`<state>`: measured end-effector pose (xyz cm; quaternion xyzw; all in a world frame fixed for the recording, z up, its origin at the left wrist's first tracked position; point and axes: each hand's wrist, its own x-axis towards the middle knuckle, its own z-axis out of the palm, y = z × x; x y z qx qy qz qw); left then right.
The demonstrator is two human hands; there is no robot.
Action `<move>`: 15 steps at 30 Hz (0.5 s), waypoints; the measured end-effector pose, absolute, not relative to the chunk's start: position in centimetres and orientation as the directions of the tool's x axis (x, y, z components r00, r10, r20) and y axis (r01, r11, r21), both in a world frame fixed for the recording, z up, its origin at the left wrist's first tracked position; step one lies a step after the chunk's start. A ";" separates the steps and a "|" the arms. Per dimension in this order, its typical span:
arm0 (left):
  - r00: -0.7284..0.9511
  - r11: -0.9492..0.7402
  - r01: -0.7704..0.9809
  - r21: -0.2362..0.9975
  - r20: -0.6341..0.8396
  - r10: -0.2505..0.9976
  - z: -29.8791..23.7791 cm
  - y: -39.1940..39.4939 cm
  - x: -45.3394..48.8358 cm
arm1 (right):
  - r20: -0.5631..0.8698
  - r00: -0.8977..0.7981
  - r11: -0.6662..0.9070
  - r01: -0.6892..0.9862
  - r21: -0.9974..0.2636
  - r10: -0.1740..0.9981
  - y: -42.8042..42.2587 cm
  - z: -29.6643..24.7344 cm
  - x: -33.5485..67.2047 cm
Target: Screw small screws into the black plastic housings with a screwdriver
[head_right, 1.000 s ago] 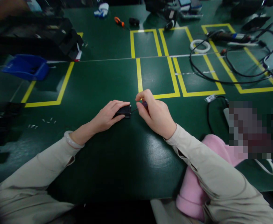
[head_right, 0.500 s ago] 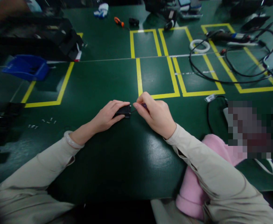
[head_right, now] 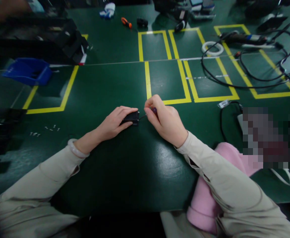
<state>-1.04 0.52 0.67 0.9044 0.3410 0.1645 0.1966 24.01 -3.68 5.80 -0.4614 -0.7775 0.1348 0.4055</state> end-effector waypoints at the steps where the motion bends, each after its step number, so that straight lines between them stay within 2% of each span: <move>1: 0.713 -0.691 0.552 0.466 0.164 0.681 0.6 0.5 -1.0 | 0.505 -0.244 0.537 0.604 -0.589 0.828 -3.7 5.8 24.0; 7: 0.715 -0.691 0.551 0.469 0.162 0.680 0.6 0.5 -1.1 | 0.503 -0.267 0.545 0.624 -0.560 0.822 -3.7 5.7 24.1; 15: 0.717 -0.693 0.546 0.471 0.166 0.678 0.5 0.6 -1.1 | 0.484 -0.259 0.531 0.608 -0.591 0.836 -3.7 5.8 24.0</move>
